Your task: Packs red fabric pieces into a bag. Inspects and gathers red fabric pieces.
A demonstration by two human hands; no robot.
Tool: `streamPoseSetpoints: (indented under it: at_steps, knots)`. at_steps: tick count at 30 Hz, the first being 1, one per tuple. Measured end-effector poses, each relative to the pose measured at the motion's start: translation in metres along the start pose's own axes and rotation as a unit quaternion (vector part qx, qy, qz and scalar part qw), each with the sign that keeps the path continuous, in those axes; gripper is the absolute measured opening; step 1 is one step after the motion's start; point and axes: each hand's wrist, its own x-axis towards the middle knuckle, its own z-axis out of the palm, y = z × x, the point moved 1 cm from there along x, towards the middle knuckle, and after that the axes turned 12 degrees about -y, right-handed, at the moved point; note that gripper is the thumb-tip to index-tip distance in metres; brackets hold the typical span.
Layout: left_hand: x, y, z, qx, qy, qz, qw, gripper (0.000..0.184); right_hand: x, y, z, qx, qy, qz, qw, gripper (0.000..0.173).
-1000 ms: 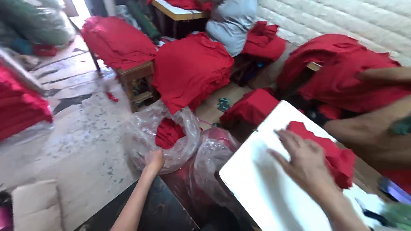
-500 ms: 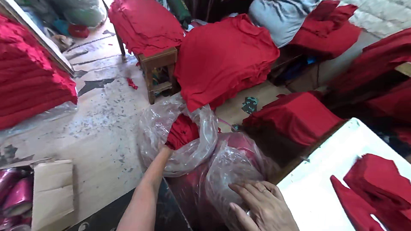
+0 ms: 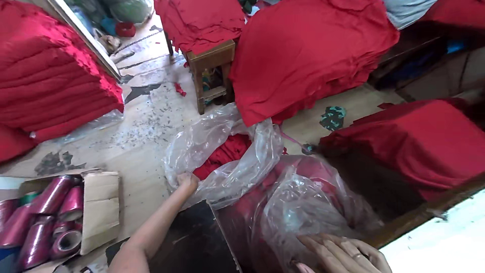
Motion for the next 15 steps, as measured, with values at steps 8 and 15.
streamPoseSetpoints:
  at_steps: [8,15]
  knots:
    - [0.035,0.021,0.017,0.092,0.036,0.254,0.962,0.044,-0.001,0.000,-0.001,-0.005,-0.015,0.005,1.000,0.054]
    - [-0.002,0.074,0.018,0.058,-0.259,0.305,0.915,0.043,0.000,0.001,0.000,-0.008,-0.020,0.009,1.000,0.056]
